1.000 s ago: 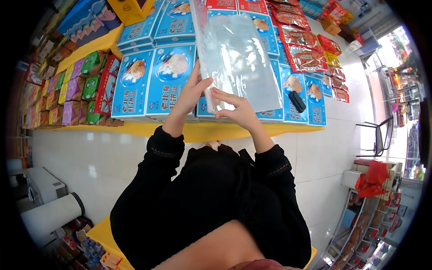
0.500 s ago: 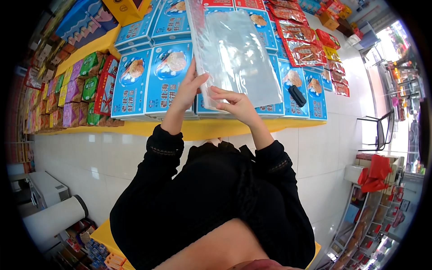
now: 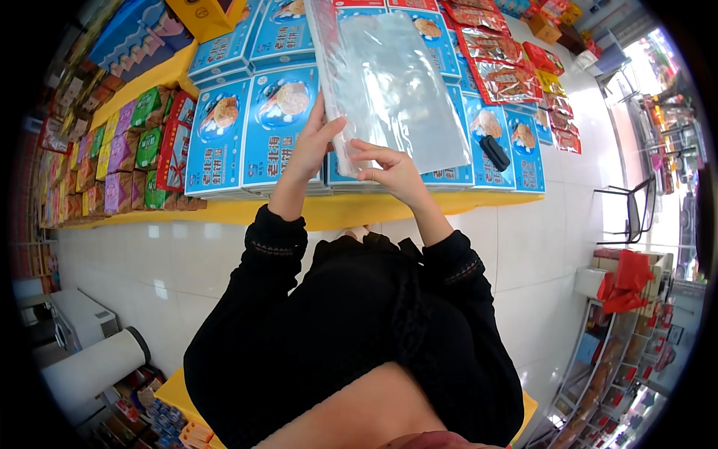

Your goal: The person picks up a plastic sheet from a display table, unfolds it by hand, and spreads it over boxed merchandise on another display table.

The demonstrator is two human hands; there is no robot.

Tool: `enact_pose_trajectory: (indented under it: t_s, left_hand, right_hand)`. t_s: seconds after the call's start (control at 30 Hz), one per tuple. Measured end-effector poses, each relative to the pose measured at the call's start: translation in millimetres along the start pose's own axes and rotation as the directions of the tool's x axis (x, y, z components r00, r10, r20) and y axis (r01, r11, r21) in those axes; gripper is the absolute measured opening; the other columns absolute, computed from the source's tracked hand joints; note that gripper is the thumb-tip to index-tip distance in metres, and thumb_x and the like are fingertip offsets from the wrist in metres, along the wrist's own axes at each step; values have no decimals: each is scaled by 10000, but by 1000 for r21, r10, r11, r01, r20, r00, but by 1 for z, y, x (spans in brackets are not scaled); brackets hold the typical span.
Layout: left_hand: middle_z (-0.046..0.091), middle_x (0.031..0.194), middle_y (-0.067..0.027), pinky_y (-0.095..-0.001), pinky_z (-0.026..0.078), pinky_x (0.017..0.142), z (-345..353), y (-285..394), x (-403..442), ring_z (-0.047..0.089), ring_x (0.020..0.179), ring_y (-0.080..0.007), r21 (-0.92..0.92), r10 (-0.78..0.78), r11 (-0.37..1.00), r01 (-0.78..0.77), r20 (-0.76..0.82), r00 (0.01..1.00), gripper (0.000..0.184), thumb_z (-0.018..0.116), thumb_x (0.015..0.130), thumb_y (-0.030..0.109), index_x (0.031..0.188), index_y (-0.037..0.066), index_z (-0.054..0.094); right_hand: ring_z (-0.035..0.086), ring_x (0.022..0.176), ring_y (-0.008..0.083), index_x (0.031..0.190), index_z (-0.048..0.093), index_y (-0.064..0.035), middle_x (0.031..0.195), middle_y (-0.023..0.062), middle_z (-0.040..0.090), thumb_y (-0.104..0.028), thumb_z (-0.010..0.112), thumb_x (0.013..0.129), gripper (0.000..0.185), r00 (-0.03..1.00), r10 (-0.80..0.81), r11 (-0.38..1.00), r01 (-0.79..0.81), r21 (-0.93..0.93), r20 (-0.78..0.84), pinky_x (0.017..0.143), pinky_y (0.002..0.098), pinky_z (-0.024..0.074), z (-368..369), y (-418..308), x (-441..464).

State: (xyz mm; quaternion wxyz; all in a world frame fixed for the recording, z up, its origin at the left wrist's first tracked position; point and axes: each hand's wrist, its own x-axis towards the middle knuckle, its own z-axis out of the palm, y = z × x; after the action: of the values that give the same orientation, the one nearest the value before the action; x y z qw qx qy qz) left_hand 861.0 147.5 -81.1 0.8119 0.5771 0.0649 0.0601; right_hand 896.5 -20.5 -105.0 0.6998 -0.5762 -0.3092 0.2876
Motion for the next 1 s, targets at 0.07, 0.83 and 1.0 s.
enact_pose_trajectory:
  t_s: [0.07,0.83,1.0]
  left_hand:
    - [372,1210,-71,-193,438,659,1,1,0,455,976,-118,-7,4,1000,-4,-2,1000,640,460,795,101,1325,110,101]
    - [436,1134,-67,-198,447,627,-2,2,-1,490,900,-106,-50,43,998,-42,25,999,640,458,801,99,1327,131,96]
    - [458,1100,-61,-187,442,608,-6,0,0,497,871,-92,-33,34,999,-32,43,999,634,459,803,99,1326,129,102]
  right_hand:
    - [407,1119,203,932,602,-5,1146,148,479,2,648,646,290,1000,1,1000,-1,6,-3,884,273,362,0,-1,0]
    - [491,1024,202,1023,566,-57,1064,71,547,-39,608,699,328,971,-238,844,207,-495,1,850,280,389,23,-35,-4]
    - [497,1012,211,962,596,-60,1030,64,560,-26,582,714,251,960,-281,847,244,-472,-9,814,276,419,21,-20,-3]
